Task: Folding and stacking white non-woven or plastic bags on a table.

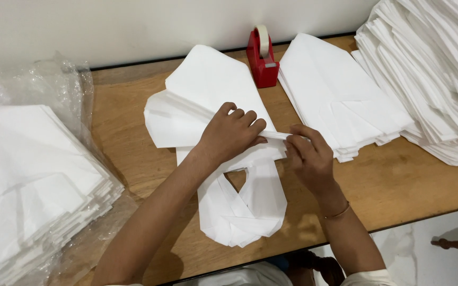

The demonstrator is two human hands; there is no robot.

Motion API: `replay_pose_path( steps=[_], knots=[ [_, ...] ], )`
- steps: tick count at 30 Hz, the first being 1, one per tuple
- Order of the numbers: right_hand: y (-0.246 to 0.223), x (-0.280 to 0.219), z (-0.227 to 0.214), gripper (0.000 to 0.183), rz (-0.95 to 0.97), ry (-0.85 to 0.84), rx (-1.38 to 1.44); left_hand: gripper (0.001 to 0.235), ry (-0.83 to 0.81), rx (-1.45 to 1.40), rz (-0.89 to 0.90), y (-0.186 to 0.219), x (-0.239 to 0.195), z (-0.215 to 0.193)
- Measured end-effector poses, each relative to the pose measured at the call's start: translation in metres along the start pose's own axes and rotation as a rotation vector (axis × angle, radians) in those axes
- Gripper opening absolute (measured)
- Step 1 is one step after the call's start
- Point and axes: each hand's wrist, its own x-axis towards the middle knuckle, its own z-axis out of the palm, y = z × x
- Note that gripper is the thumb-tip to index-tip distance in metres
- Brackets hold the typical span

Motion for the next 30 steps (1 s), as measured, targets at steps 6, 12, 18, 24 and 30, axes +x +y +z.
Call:
replay_pose_path(
  steps=[6,12,18,24,30],
  knots=[
    [0.005,0.005,-0.005,0.010,0.078,0.064,0.077,0.025,-0.065,-0.001,-0.068,-0.010,-0.009,0.000],
    [0.002,0.015,-0.009,0.005,0.096,0.094,0.180,0.018,-0.144,-0.006,-0.137,-0.015,-0.013,-0.008],
    [0.011,0.009,-0.010,0.009,0.117,0.088,0.182,0.015,-0.166,0.033,-0.132,-0.017,-0.018,0.010],
    [-0.001,0.015,-0.009,0.032,-0.021,0.058,-0.045,0.014,-0.065,0.148,-0.066,-0.007,-0.021,0.006],
    [-0.003,0.006,0.000,0.028,-0.166,-0.032,-0.562,0.013,0.050,0.147,0.033,0.012,-0.020,0.004]
  ],
)
